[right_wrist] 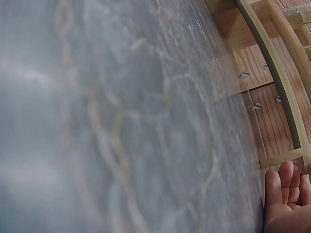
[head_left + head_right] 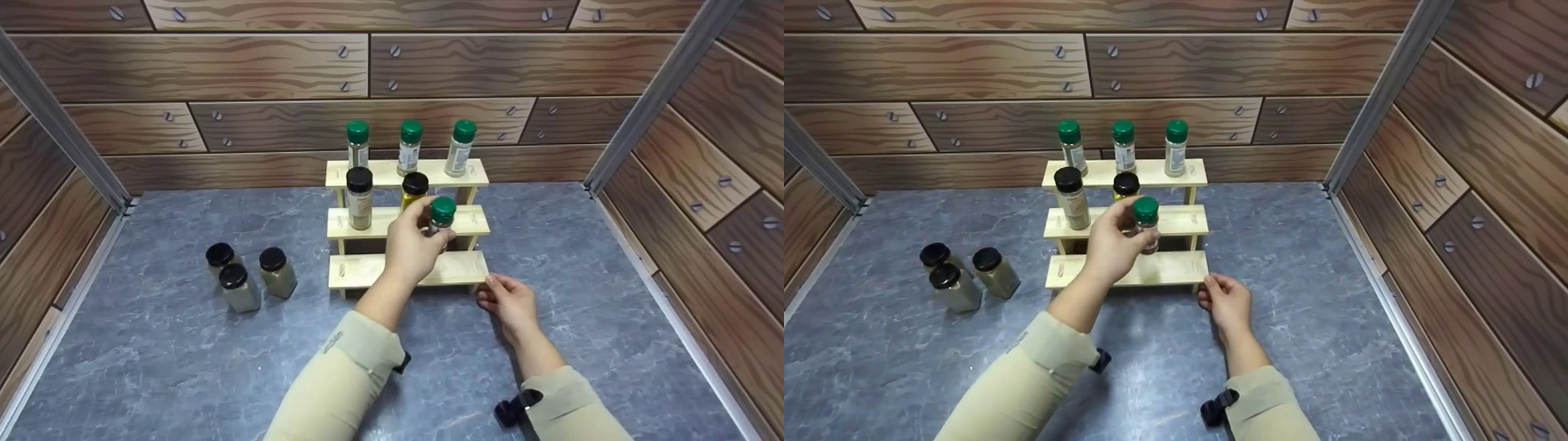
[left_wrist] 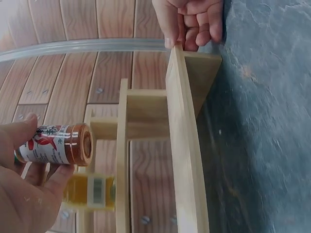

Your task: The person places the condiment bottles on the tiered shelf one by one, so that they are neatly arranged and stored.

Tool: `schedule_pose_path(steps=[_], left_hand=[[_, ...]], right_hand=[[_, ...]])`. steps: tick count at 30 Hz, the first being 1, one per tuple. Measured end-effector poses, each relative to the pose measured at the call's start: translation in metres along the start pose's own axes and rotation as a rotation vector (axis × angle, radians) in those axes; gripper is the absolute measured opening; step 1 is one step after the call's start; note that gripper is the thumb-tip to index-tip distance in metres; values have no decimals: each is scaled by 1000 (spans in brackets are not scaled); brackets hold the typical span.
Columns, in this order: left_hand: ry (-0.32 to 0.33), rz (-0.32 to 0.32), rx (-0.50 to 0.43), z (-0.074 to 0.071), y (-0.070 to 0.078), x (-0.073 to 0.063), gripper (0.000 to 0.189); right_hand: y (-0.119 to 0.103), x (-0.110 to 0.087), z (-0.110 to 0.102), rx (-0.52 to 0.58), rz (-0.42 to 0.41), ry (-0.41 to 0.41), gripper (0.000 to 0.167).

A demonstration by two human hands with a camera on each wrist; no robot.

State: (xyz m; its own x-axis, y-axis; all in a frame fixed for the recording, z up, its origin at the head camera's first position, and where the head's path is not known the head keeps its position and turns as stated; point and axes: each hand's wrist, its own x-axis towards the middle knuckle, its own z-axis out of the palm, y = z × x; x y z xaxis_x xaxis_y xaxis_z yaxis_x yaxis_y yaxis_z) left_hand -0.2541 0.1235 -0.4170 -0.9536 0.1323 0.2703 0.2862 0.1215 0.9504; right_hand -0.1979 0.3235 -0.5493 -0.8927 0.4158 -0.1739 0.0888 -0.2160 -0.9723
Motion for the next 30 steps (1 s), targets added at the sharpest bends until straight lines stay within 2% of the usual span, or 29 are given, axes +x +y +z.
schedule_pose_path(steps=[4, 10, 16, 21, 30], left_hand=[[4, -12, 31, 18, 1, 7, 50], [35, -22, 82, 39, -1, 18, 47], [57, -53, 94, 50, -10, 29, 46], [73, -48, 126, 60, -11, 39, 47], [77, -75, 204, 69, -14, 45, 53]], right_hand=[[0, -1, -1, 19, -9, 6, 12], [0, -3, -1, 8, -30, 9, 18], [2, -5, 2, -13, -44, 11, 20], [-1, -5, 1, -21, -38, 10, 25], [-1, -6, 1, -48, -25, 21, 25]])
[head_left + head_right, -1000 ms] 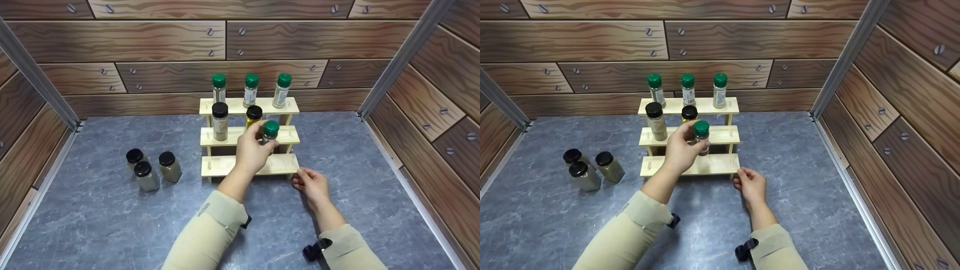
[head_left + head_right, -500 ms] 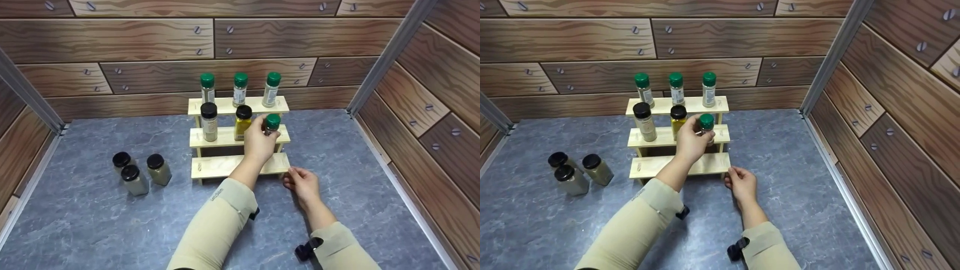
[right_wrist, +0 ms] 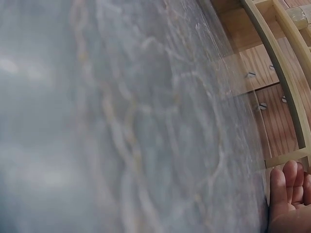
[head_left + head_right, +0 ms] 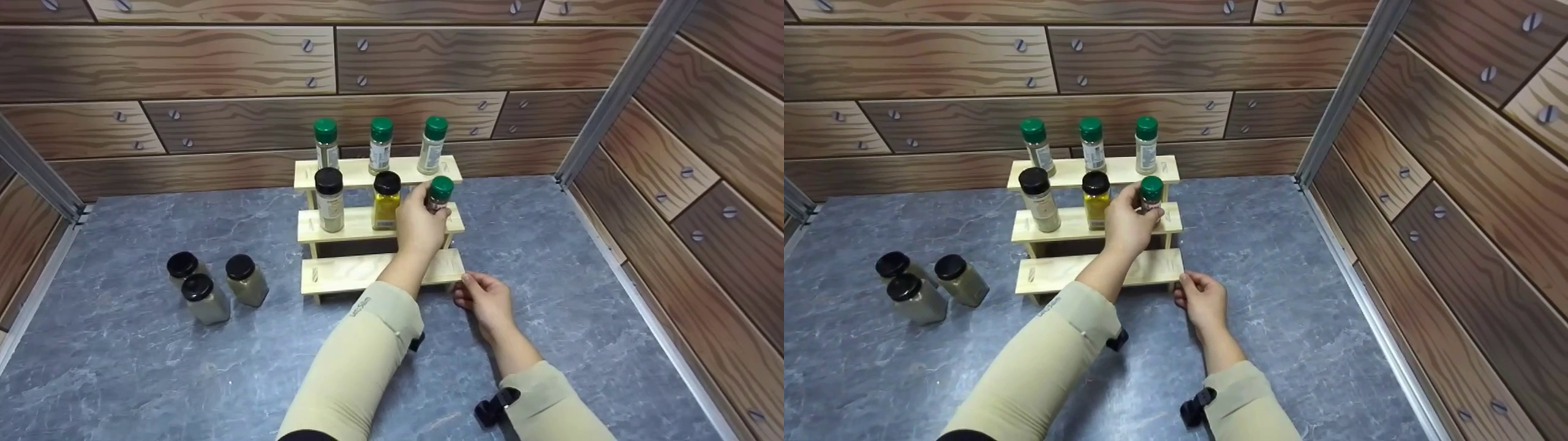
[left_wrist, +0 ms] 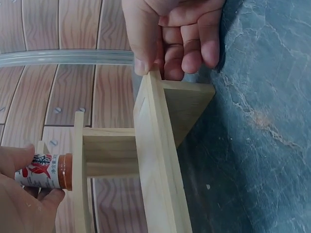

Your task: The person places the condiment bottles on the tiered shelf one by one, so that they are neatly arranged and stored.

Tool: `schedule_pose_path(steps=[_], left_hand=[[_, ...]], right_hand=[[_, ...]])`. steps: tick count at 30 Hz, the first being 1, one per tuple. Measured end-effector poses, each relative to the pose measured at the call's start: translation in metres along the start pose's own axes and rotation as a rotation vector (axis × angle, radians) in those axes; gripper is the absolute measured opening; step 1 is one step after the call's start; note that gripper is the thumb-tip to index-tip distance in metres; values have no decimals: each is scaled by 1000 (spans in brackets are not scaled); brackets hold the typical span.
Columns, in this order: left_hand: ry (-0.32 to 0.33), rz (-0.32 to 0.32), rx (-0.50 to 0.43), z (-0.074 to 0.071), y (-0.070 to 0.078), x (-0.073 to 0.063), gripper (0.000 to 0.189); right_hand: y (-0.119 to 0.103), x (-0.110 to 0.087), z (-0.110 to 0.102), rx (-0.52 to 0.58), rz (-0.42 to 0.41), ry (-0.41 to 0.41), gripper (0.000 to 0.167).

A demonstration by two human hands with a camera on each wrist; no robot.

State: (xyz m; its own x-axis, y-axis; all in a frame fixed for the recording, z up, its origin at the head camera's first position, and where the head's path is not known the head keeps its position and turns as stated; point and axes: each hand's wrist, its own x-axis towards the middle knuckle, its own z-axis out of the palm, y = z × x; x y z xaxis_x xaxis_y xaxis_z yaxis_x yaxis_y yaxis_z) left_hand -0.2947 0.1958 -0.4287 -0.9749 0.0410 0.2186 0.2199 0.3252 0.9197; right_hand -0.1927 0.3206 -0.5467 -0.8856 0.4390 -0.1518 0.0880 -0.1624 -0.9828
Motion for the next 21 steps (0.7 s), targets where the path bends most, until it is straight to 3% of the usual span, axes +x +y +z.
schedule_pose_path(steps=[7, 10, 13, 15, 18, 21], left_hand=[[25, -25, 33, 0, -2, -5, 70], [23, -56, 25, -10, -3, -20, 87], [4, -45, -6, -23, -1, -44, 95], [-2, 0, -30, -33, -1, -61, 91], [17, 129, -107, -53, -7, -80, 72], [97, 274, -187, -79, -19, -88, 51]], right_hand=[[2, 0, 1, 9, -4, -21, 28], [5, -2, 6, 16, 22, -35, 27], [5, -3, 8, 25, 39, -41, 21], [4, -1, 7, 35, 39, -46, 18], [2, 2, 3, 41, 31, -43, 14], [0, 4, -3, 45, 29, -36, 12]])
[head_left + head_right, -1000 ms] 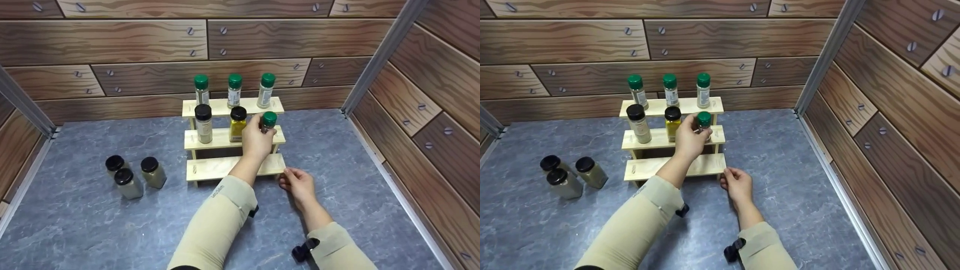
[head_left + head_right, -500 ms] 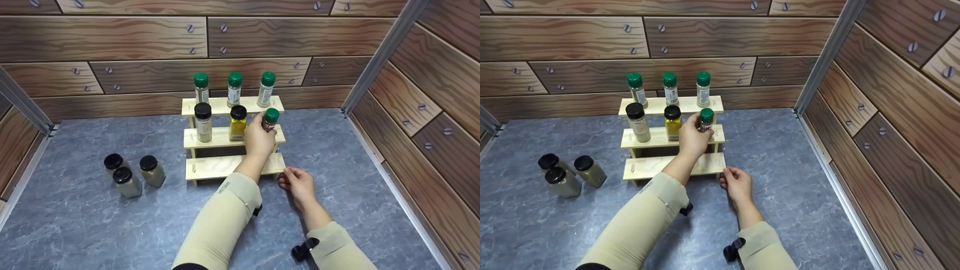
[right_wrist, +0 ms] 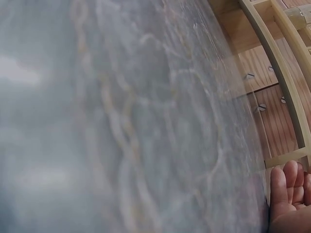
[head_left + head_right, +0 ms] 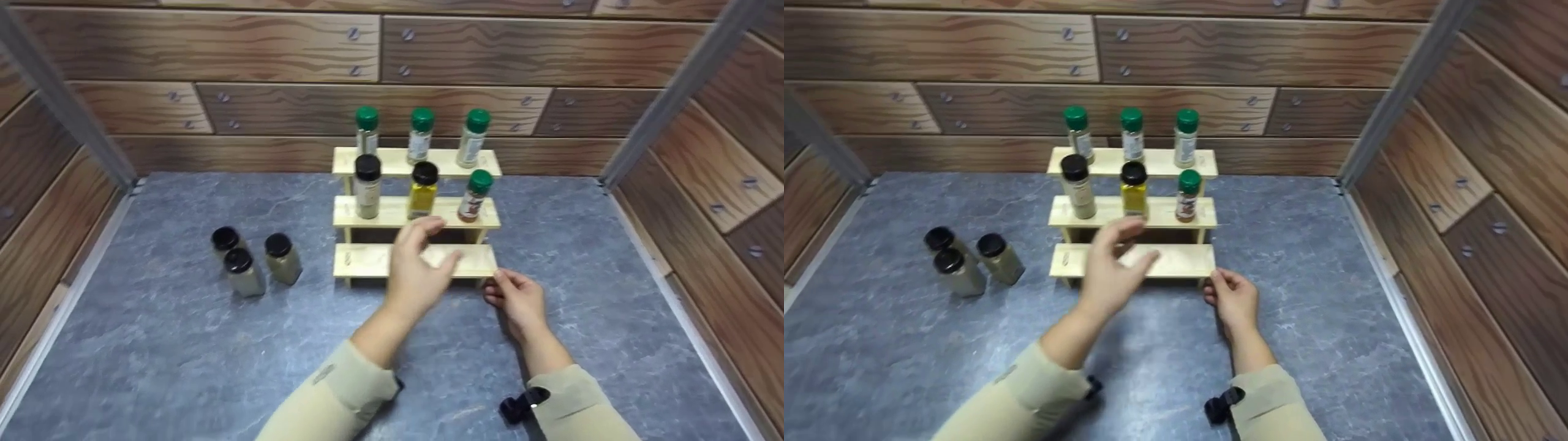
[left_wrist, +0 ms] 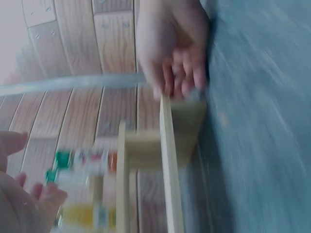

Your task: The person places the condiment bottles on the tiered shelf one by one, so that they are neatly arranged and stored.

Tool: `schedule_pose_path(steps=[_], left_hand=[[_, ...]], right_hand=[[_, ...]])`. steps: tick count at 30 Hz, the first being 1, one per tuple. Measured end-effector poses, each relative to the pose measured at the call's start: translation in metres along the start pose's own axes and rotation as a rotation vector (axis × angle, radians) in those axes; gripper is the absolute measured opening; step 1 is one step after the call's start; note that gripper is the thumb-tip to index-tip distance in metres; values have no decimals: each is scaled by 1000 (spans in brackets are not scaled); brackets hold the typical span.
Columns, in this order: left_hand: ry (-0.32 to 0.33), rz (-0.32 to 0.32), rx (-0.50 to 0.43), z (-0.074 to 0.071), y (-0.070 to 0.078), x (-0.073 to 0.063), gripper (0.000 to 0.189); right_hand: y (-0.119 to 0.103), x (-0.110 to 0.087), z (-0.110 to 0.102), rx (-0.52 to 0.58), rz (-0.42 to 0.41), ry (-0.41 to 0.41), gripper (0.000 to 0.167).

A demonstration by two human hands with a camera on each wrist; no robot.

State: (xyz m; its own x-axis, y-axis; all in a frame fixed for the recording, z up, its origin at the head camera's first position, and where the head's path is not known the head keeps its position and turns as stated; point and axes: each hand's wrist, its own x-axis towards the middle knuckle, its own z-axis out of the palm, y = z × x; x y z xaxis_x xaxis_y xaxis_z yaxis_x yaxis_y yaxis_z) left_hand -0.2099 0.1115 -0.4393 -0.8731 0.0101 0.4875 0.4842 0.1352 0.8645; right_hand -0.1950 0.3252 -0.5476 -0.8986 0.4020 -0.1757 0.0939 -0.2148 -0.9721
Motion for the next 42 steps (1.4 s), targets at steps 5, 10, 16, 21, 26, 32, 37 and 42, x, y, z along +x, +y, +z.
schedule_pose_path(steps=[5, 10, 16, 21, 26, 32, 37, 42], left_hand=[[231, 180, 55, -58, -16, 14, 38], [453, 78, 272, -113, -49, 26, 40], [397, -251, 379, -141, -75, 20, 51], [374, -385, 361, -150, -88, 12, 63], [464, -406, 329, -155, -98, 5, 68], [506, -388, 343, -155, -111, 1, 64], [506, -355, 305, -155, -119, -4, 63], [513, -348, 222, -155, -114, -6, 58]], right_hand=[[-6, 3, -14, -15, -9, 17, 9], [-7, 4, -20, -26, -21, 16, 10], [-5, 4, -17, -19, -20, 7, 9], [-3, 4, -11, -19, 13, -7, 10], [-1, 3, -5, -14, 31, -29, 15], [0, 4, 1, -24, 20, -37, 20], [1, 4, 2, -38, -5, -26, 12], [0, 5, 2, -54, -12, -12, 10]])
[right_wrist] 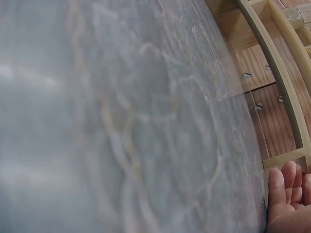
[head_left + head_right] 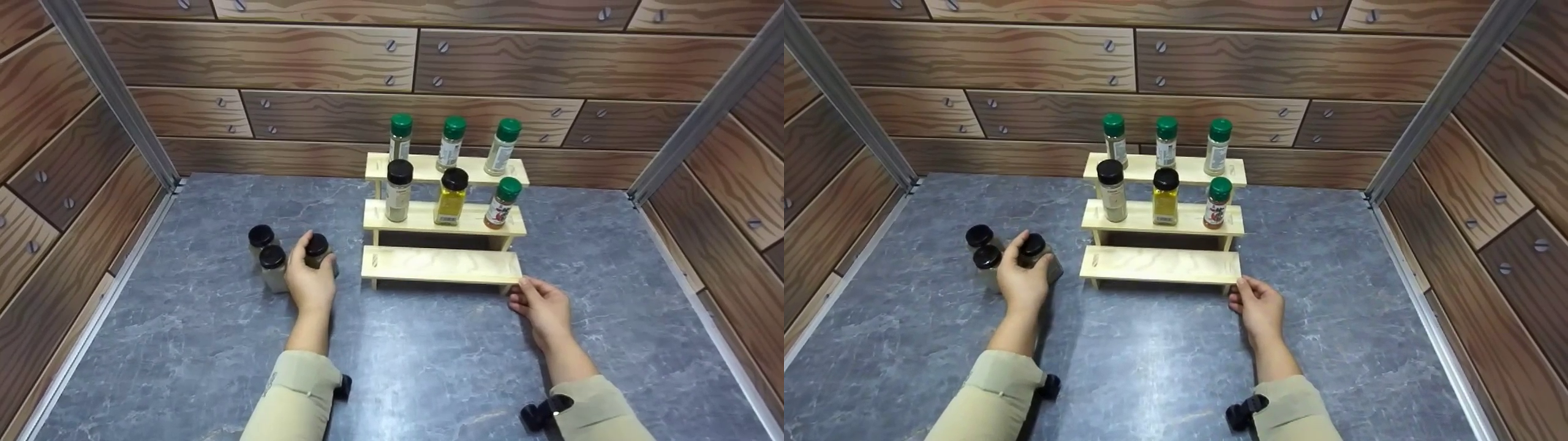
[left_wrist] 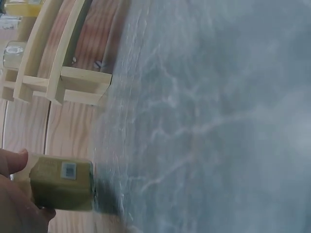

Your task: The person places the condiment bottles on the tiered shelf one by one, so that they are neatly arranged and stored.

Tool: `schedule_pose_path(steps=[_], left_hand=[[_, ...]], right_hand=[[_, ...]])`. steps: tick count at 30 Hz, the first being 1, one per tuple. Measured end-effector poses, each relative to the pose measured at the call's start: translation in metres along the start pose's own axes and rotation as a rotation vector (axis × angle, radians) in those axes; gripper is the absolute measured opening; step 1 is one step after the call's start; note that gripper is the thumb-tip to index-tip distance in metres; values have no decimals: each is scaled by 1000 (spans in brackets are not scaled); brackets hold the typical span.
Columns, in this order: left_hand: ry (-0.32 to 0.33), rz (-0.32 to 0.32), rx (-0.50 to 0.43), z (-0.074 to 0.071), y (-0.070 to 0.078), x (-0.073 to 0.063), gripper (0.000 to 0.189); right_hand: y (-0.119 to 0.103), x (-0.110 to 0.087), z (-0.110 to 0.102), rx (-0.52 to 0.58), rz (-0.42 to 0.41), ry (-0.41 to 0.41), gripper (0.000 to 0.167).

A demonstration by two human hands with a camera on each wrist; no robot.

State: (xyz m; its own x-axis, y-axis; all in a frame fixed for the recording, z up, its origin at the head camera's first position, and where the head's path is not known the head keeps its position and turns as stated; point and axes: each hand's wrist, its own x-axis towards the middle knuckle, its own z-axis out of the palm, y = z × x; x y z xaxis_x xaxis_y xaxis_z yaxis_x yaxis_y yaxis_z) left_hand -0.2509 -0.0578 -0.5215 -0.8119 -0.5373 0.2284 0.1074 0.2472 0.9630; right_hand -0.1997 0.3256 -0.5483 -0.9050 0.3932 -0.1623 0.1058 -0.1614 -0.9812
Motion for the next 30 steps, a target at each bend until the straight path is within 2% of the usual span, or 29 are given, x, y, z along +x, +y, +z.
schedule_pose_path(steps=[3, 8, 12, 16, 20, 24, 30], left_hand=[[12, 16, -18, -1, 8, -2, 57], [-9, 113, -16, -2, 34, -3, 57], [-96, 160, -43, -2, 58, -8, 58], [-235, 163, -99, 1, 74, -15, 61], [-352, 176, -138, 9, 80, -21, 61], [-425, 176, -151, 17, 81, -24, 66], [-554, 135, -205, 30, 76, -22, 67]], right_hand=[[0, 0, -1, 6, 9, -15, 12], [0, -1, -2, 35, 7, -17, 11], [0, -2, -2, 50, 8, -7, 9], [1, -1, -1, 40, 4, -2, 10], [2, -1, -2, 14, -5, 6, 9], [3, -1, -1, -7, -15, 9, 12], [2, 0, -1, -6, -10, -3, 20]])
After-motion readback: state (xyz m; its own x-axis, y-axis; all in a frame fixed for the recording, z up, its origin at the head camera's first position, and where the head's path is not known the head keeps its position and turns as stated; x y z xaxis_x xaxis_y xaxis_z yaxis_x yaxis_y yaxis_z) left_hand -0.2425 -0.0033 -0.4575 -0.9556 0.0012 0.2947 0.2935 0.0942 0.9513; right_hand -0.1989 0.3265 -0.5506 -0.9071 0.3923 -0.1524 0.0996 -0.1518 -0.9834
